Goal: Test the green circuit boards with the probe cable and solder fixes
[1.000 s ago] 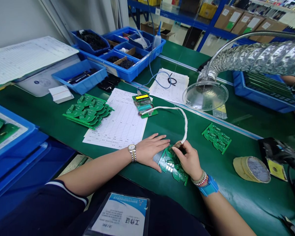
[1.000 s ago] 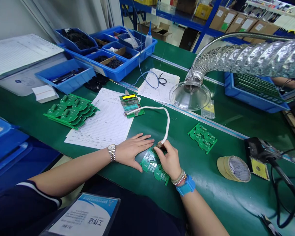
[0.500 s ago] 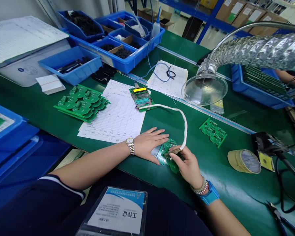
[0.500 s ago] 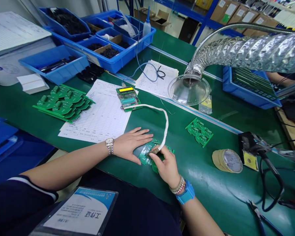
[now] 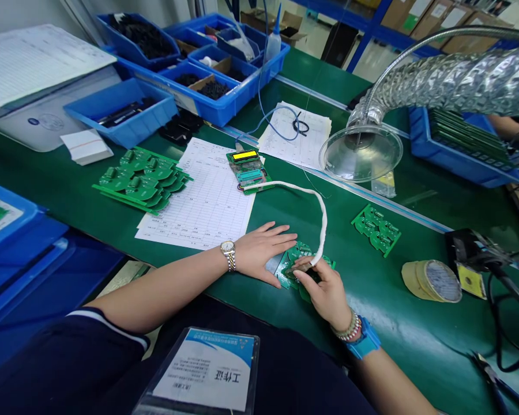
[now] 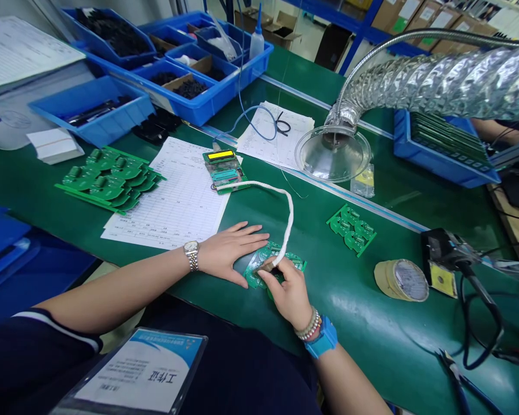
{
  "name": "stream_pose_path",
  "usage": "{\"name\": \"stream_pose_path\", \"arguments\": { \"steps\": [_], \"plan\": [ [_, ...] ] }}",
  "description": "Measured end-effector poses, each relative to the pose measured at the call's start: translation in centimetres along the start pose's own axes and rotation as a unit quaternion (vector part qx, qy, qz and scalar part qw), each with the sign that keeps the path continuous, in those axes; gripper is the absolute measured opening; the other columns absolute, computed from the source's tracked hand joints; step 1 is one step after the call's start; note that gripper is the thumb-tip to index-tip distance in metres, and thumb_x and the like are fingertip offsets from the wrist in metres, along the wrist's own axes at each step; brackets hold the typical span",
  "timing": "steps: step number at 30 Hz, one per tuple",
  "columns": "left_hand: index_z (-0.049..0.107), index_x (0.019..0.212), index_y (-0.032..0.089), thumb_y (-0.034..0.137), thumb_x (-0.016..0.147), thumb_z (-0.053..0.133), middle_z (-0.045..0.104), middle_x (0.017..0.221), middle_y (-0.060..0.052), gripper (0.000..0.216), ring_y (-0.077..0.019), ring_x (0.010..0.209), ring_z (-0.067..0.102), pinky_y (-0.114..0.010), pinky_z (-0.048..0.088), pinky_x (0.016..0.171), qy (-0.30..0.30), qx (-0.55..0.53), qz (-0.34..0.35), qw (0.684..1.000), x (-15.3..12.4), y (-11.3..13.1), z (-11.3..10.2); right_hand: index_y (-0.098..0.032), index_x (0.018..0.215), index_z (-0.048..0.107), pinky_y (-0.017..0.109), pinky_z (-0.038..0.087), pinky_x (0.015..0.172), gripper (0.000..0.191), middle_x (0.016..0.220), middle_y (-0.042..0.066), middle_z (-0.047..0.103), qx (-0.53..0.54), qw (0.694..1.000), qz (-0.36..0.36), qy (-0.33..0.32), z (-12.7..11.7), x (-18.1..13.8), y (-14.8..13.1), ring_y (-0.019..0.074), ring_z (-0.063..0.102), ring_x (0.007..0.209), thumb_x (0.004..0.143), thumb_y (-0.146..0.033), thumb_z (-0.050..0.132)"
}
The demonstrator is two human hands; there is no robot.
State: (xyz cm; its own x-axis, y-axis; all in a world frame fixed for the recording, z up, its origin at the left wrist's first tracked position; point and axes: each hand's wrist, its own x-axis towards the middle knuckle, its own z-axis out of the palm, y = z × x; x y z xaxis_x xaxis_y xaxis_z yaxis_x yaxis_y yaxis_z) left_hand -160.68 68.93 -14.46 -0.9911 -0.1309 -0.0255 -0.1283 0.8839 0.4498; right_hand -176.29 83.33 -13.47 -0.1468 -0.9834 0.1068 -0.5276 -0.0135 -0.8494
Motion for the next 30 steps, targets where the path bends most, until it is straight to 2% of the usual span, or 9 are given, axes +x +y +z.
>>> {"name": "stream_pose_path", "arguments": {
  "steps": [13, 18, 30],
  "plan": [
    [0.030, 0.138, 0.014, 0.069, 0.069, 0.051, 0.025, 0.147, -0.011, 0.091, -0.0307, 0.136, 0.015, -0.049, 0.005, 0.110, 0.006, -0.001, -0.003, 1.000, -0.03, -0.10, 0.30, -0.020, 0.078, 0.058, 0.031, 0.047, 0.071, 0.010, 0.078, 0.004, 0.064, -0.043, 0.999, -0.020, 0.007, 0.35, 0.22, -0.45, 0.0174, 0.059, 0.074, 0.082, -0.030, 0.058],
    [0.031, 0.137, 0.010, 0.069, 0.070, 0.050, 0.026, 0.146, -0.012, 0.091, -0.0315, 0.136, 0.016, -0.050, 0.006, 0.110, 0.003, -0.002, -0.003, 1.000, -0.07, 0.05, 0.04, -0.020, 0.080, 0.057, 0.030, 0.046, 0.071, 0.009, 0.078, 0.003, 0.063, -0.044, 0.999, -0.018, 0.003, 0.47, 0.12, -0.36, 0.0170, 0.059, 0.074, 0.083, -0.029, 0.057],
    [0.033, 0.136, 0.011, 0.068, 0.067, 0.054, 0.031, 0.144, -0.011, 0.092, -0.0312, 0.135, 0.019, -0.051, 0.008, 0.110, 0.037, -0.005, 0.005, 0.999, -0.14, 0.02, 0.58, -0.021, 0.081, 0.056, 0.030, 0.047, 0.070, 0.008, 0.081, 0.004, 0.064, -0.046, 0.998, -0.045, 0.008, 0.56, -0.02, 0.28, 0.0176, 0.060, 0.074, 0.082, -0.028, 0.057]
  ]
}}
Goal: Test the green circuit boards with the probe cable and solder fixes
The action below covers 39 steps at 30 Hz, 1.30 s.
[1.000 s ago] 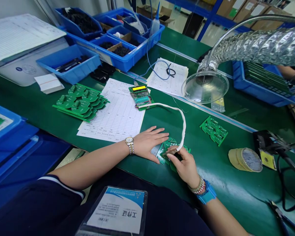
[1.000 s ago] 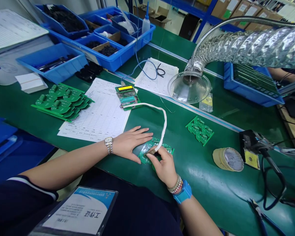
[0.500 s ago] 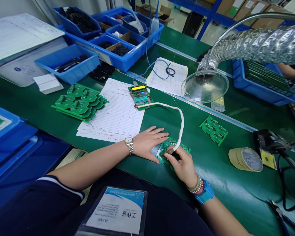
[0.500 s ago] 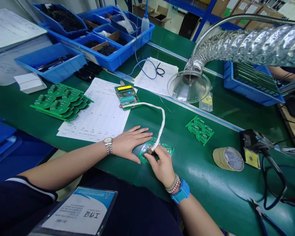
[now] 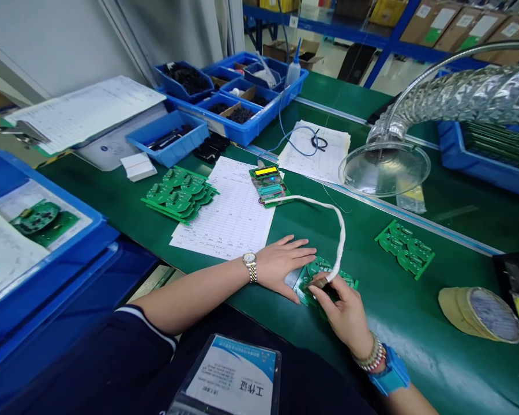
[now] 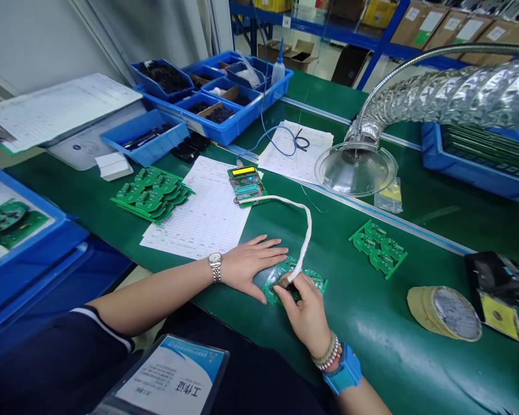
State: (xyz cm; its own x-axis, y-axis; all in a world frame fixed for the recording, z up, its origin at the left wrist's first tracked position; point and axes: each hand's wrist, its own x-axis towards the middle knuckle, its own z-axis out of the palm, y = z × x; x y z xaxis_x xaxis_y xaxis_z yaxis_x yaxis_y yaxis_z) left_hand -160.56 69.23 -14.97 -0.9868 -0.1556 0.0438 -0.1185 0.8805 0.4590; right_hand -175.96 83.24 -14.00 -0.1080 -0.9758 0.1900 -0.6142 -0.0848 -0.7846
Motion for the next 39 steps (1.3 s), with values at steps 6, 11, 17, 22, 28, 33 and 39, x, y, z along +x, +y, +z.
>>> {"name": "stream_pose_path", "arguments": {
  "steps": [6, 11, 17, 22, 28, 33, 39],
  "plan": [
    [0.035, 0.135, 0.012, 0.069, 0.066, 0.055, 0.032, 0.144, -0.011, 0.092, -0.0307, 0.135, 0.019, -0.050, 0.009, 0.110, 0.004, -0.004, -0.002, 1.000, -0.07, 0.12, -0.18, -0.021, 0.081, 0.055, 0.030, 0.046, 0.069, 0.008, 0.079, 0.003, 0.064, -0.008, 1.000, -0.004, -0.002, 0.05, 0.22, -0.17, 0.0174, 0.060, 0.073, 0.083, -0.028, 0.057],
    [0.034, 0.135, 0.012, 0.069, 0.066, 0.055, 0.032, 0.144, -0.010, 0.092, -0.0308, 0.135, 0.020, -0.052, 0.010, 0.109, 0.011, -0.006, 0.002, 1.000, -0.13, -0.01, 0.08, -0.020, 0.081, 0.055, 0.029, 0.047, 0.068, 0.009, 0.077, 0.003, 0.064, -0.008, 1.000, -0.002, -0.001, -0.01, 0.23, -0.32, 0.0173, 0.060, 0.071, 0.083, -0.029, 0.057],
    [0.035, 0.135, 0.011, 0.069, 0.066, 0.055, 0.032, 0.144, -0.010, 0.092, -0.0307, 0.135, 0.020, -0.051, 0.010, 0.110, 0.010, -0.007, 0.000, 1.000, -0.07, 0.01, 0.09, -0.020, 0.082, 0.056, 0.029, 0.047, 0.068, 0.009, 0.077, 0.003, 0.063, -0.009, 1.000, 0.000, -0.001, 0.05, 0.21, -0.17, 0.0170, 0.059, 0.071, 0.084, -0.029, 0.056],
    [0.035, 0.136, 0.013, 0.068, 0.065, 0.057, 0.032, 0.144, -0.010, 0.093, -0.0308, 0.135, 0.019, -0.049, 0.008, 0.110, 0.003, -0.007, -0.005, 1.000, -0.07, 0.16, -0.06, -0.019, 0.081, 0.056, 0.029, 0.047, 0.068, 0.011, 0.077, 0.003, 0.063, -0.013, 1.000, 0.007, -0.004, 0.01, 0.16, -0.18, 0.0168, 0.059, 0.071, 0.084, -0.030, 0.056],
    [0.035, 0.135, 0.011, 0.067, 0.066, 0.057, 0.032, 0.143, -0.010, 0.092, -0.0306, 0.135, 0.020, -0.050, 0.010, 0.110, 0.006, -0.002, -0.004, 1.000, -0.12, 0.16, -0.13, -0.020, 0.082, 0.055, 0.029, 0.046, 0.067, 0.010, 0.077, 0.003, 0.063, -0.017, 1.000, -0.001, -0.002, -0.04, 0.16, -0.25, 0.0168, 0.059, 0.071, 0.083, -0.029, 0.056],
    [0.035, 0.135, 0.011, 0.065, 0.067, 0.057, 0.032, 0.144, -0.010, 0.090, -0.0306, 0.135, 0.020, -0.051, 0.011, 0.110, 0.006, 0.004, -0.003, 1.000, -0.05, 0.17, -0.13, -0.020, 0.082, 0.055, 0.028, 0.045, 0.068, 0.009, 0.077, 0.002, 0.063, -0.017, 1.000, 0.001, -0.003, -0.04, 0.11, -0.26, 0.0161, 0.059, 0.071, 0.083, -0.029, 0.056],
    [0.035, 0.135, 0.011, 0.065, 0.067, 0.057, 0.032, 0.144, -0.010, 0.090, -0.0300, 0.135, 0.020, -0.050, 0.010, 0.110, 0.001, 0.006, -0.004, 1.000, 0.00, 0.24, -0.15, -0.020, 0.082, 0.055, 0.027, 0.045, 0.068, 0.009, 0.077, 0.001, 0.062, -0.009, 1.000, 0.000, -0.002, -0.04, 0.04, -0.20, 0.0156, 0.058, 0.071, 0.084, -0.029, 0.056]
  ]
}}
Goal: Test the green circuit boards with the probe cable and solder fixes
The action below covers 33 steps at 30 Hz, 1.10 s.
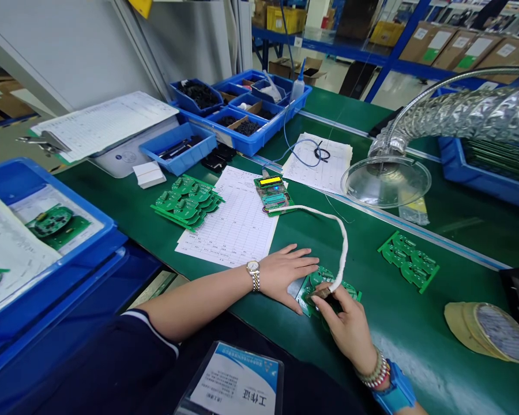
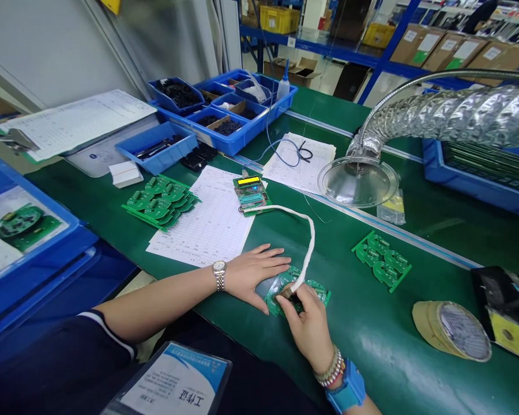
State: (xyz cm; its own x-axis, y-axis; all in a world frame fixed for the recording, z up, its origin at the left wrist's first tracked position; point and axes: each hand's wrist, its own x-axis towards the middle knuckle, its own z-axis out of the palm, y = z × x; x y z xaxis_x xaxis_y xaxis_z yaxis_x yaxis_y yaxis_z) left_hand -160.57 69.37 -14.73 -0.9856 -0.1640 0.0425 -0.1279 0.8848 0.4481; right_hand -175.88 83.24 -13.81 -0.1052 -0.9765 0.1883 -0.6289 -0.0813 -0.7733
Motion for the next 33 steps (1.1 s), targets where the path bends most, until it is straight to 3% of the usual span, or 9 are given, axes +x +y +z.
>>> {"name": "stream_pose_path", "arguments": {
  "steps": [12, 16, 20, 25, 28, 30, 32, 33],
  "plan": [
    [0.034, 0.137, 0.013, 0.065, 0.066, 0.057, 0.030, 0.145, -0.010, 0.090, -0.0302, 0.135, 0.018, -0.049, 0.007, 0.110, -0.011, -0.008, -0.006, 1.000, -0.1, 0.1, -0.3, -0.020, 0.081, 0.056, 0.029, 0.045, 0.069, 0.011, 0.078, 0.002, 0.062, 0.022, 0.999, 0.026, -0.008, 0.2, -0.1, 0.2, 0.0163, 0.058, 0.071, 0.082, -0.031, 0.057],
    [0.033, 0.136, 0.008, 0.066, 0.061, 0.061, 0.028, 0.145, -0.016, 0.098, -0.0331, 0.135, 0.018, -0.054, 0.007, 0.108, -0.016, 0.020, -0.014, 1.000, 0.3, 1.1, -0.6, -0.019, 0.080, 0.058, 0.030, 0.047, 0.070, 0.015, 0.078, 0.004, 0.063, 0.087, 0.994, 0.060, -0.002, -0.2, 0.0, 0.1, 0.0176, 0.059, 0.073, 0.080, -0.034, 0.059],
    [0.031, 0.136, 0.009, 0.067, 0.057, 0.064, 0.028, 0.144, -0.019, 0.103, -0.0353, 0.132, 0.022, -0.055, 0.015, 0.105, -0.006, 0.047, 0.021, 0.999, 1.8, 2.4, 0.0, -0.019, 0.083, 0.058, 0.029, 0.049, 0.075, 0.020, 0.083, 0.004, 0.063, 0.243, 0.956, 0.146, 0.079, -1.9, 0.3, 0.8, 0.0173, 0.060, 0.081, 0.075, -0.037, 0.064],
    [0.042, 0.129, 0.014, 0.066, 0.062, 0.061, 0.047, 0.126, -0.017, 0.088, -0.0288, 0.116, 0.043, -0.041, 0.034, 0.097, 0.034, 0.076, 0.055, 0.995, 2.3, 3.0, 1.1, -0.019, 0.076, 0.059, 0.020, 0.048, 0.064, 0.027, 0.078, -0.001, 0.056, 0.380, 0.879, 0.229, 0.174, -3.8, 0.7, 1.9, 0.0110, 0.055, 0.072, 0.064, -0.037, 0.074],
    [0.044, 0.128, 0.015, 0.069, 0.061, 0.057, 0.051, 0.119, -0.017, 0.087, -0.0287, 0.107, 0.049, -0.042, 0.037, 0.094, 0.077, 0.093, -0.018, 0.993, -0.2, 2.2, 0.0, -0.018, 0.073, 0.060, 0.020, 0.046, 0.055, 0.029, 0.077, 0.000, 0.054, 0.394, 0.866, 0.245, 0.187, -4.2, 0.8, 1.7, 0.0099, 0.051, 0.065, 0.061, -0.040, 0.076],
    [0.044, 0.129, 0.016, 0.069, 0.061, 0.057, 0.049, 0.123, -0.017, 0.087, -0.0286, 0.109, 0.048, -0.042, 0.036, 0.096, 0.117, 0.110, -0.126, 0.979, -3.0, 0.9, -2.1, -0.018, 0.073, 0.060, 0.021, 0.046, 0.054, 0.030, 0.075, 0.000, 0.053, 0.391, 0.868, 0.248, 0.179, -4.1, 0.8, 1.5, 0.0102, 0.049, 0.063, 0.061, -0.041, 0.075],
    [0.047, 0.128, 0.020, 0.070, 0.061, 0.056, 0.048, 0.125, -0.013, 0.083, -0.0280, 0.112, 0.047, -0.040, 0.038, 0.098, 0.162, 0.143, -0.290, 0.932, -6.3, -0.8, -4.7, -0.018, 0.075, 0.061, 0.023, 0.046, 0.054, 0.029, 0.074, 0.001, 0.054, 0.382, 0.875, 0.246, 0.164, -3.9, 0.8, 1.5, 0.0109, 0.048, 0.061, 0.062, -0.041, 0.074],
    [0.047, 0.127, 0.016, 0.069, 0.067, 0.053, 0.047, 0.126, -0.016, 0.080, -0.0318, 0.114, 0.045, -0.045, 0.037, 0.097, 0.184, 0.157, -0.347, 0.906, -8.0, -1.8, -6.1, -0.018, 0.076, 0.061, 0.024, 0.046, 0.054, 0.029, 0.073, 0.001, 0.054, 0.378, 0.879, 0.244, 0.158, -3.8, 0.8, 1.5, 0.0113, 0.048, 0.061, 0.063, -0.041, 0.074]
  ]
}}
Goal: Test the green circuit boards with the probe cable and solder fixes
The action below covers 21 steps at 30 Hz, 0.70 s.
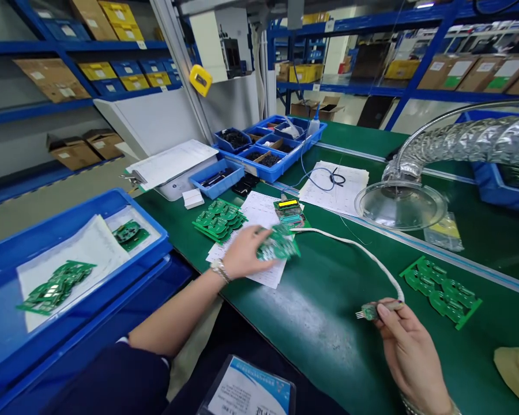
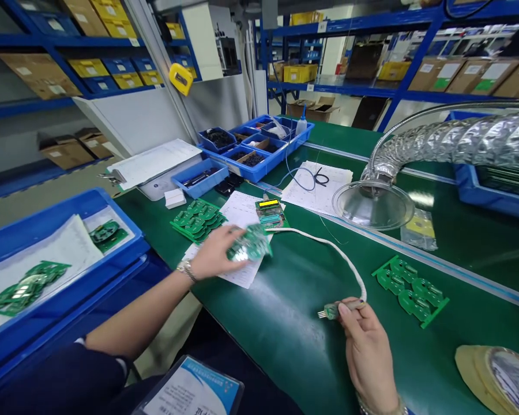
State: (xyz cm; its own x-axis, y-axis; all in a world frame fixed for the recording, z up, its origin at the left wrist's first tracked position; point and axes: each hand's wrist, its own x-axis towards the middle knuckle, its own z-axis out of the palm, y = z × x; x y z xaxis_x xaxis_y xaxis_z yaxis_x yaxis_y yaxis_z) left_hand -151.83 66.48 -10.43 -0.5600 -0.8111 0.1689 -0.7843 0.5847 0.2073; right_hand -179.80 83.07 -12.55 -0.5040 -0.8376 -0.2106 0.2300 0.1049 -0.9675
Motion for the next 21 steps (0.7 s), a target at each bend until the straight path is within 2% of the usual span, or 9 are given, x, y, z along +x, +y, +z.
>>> {"name": "stream_pose_path", "arguments": {
  "steps": [2, 5, 8, 11, 13, 15, 17, 19, 21],
  "plan": [
    [0.047, 0.127, 0.015, 0.068, 0.070, 0.050, 0.044, 0.130, -0.017, 0.078, -0.0349, 0.119, 0.040, -0.048, 0.035, 0.099, 0.047, 0.052, -0.163, 0.984, 0.0, -3.7, -1.9, -0.018, 0.078, 0.061, 0.026, 0.046, 0.054, 0.028, 0.073, 0.001, 0.054, -0.007, 1.000, -0.003, -0.011, 0.1, 0.0, 0.3, 0.0124, 0.049, 0.062, 0.065, -0.040, 0.073],
    [0.047, 0.126, 0.007, 0.064, 0.074, 0.048, 0.045, 0.127, -0.022, 0.076, -0.0386, 0.118, 0.040, -0.050, 0.036, 0.097, 0.085, 0.084, -0.281, 0.952, -0.3, -7.6, -3.3, -0.018, 0.078, 0.061, 0.027, 0.047, 0.057, 0.029, 0.073, 0.001, 0.055, -0.006, 1.000, -0.003, -0.021, 0.2, 0.1, 0.7, 0.0134, 0.050, 0.064, 0.065, -0.041, 0.073],
    [0.051, 0.121, 0.007, 0.063, 0.072, 0.051, 0.048, 0.122, -0.023, 0.074, -0.0385, 0.114, 0.044, -0.049, 0.039, 0.094, 0.084, 0.087, -0.317, 0.941, -0.7, -8.9, -3.6, -0.018, 0.078, 0.060, 0.026, 0.046, 0.060, 0.029, 0.073, 0.001, 0.056, -0.003, 1.000, 0.006, -0.022, 0.4, 0.1, 0.7, 0.0131, 0.051, 0.065, 0.065, -0.041, 0.072],
    [0.051, 0.121, 0.008, 0.064, 0.071, 0.052, 0.041, 0.129, -0.024, 0.074, -0.0415, 0.120, 0.037, -0.054, 0.033, 0.098, 0.117, 0.113, -0.297, 0.941, -0.5, -8.0, -3.5, -0.017, 0.076, 0.059, 0.026, 0.045, 0.063, 0.025, 0.071, 0.000, 0.056, 0.024, 0.999, 0.004, -0.035, 0.7, -0.2, 0.3, 0.0124, 0.052, 0.066, 0.069, -0.038, 0.071],
    [0.048, 0.123, 0.009, 0.062, 0.075, 0.049, 0.034, 0.136, -0.022, 0.071, -0.0399, 0.126, 0.030, -0.054, 0.025, 0.103, 0.166, 0.119, -0.213, 0.955, 0.1, -5.9, -2.8, -0.017, 0.076, 0.058, 0.025, 0.045, 0.063, 0.023, 0.071, 0.000, 0.055, 0.061, 0.997, -0.004, -0.056, 1.0, -0.4, -0.2, 0.0118, 0.052, 0.065, 0.070, -0.036, 0.070],
    [0.046, 0.123, 0.011, 0.057, 0.082, 0.043, 0.040, 0.133, -0.018, 0.062, -0.0323, 0.126, 0.034, -0.046, 0.027, 0.106, 0.157, 0.062, -0.058, 0.984, 0.8, -2.4, -1.2, -0.018, 0.077, 0.057, 0.025, 0.044, 0.061, 0.023, 0.071, -0.001, 0.055, 0.104, 0.991, -0.003, -0.079, 1.3, -0.6, -0.7, 0.0115, 0.051, 0.064, 0.070, -0.036, 0.069],
    [0.045, 0.124, 0.015, 0.055, 0.085, 0.040, 0.049, 0.128, -0.014, 0.057, -0.0260, 0.123, 0.041, -0.041, 0.032, 0.104, 0.050, -0.025, 0.134, 0.989, 1.4, 2.5, 1.2, -0.018, 0.078, 0.056, 0.024, 0.043, 0.061, 0.024, 0.071, -0.001, 0.055, 0.136, 0.986, 0.001, -0.098, 1.5, -0.7, -1.0, 0.0115, 0.051, 0.064, 0.070, -0.035, 0.070],
    [0.046, 0.126, 0.017, 0.060, 0.080, 0.046, 0.045, 0.134, -0.012, 0.062, -0.0269, 0.127, 0.037, -0.044, 0.029, 0.105, -0.083, -0.055, 0.316, 0.943, 2.2, 8.1, 4.2, -0.018, 0.078, 0.056, 0.024, 0.043, 0.062, 0.025, 0.070, -0.001, 0.055, 0.158, 0.980, 0.006, -0.119, 1.5, -0.9, -1.2, 0.0111, 0.051, 0.064, 0.068, -0.035, 0.071],
    [0.038, 0.133, 0.016, 0.061, 0.076, 0.052, 0.042, 0.137, -0.012, 0.075, -0.0252, 0.130, 0.033, -0.043, 0.025, 0.108, -0.139, -0.069, 0.402, 0.902, 3.7, 13.5, 7.2, -0.019, 0.078, 0.055, 0.023, 0.043, 0.062, 0.025, 0.068, -0.003, 0.054, 0.177, 0.974, 0.012, -0.142, 1.4, -1.1, -1.2, 0.0102, 0.051, 0.062, 0.067, -0.034, 0.071]
  ]
}}
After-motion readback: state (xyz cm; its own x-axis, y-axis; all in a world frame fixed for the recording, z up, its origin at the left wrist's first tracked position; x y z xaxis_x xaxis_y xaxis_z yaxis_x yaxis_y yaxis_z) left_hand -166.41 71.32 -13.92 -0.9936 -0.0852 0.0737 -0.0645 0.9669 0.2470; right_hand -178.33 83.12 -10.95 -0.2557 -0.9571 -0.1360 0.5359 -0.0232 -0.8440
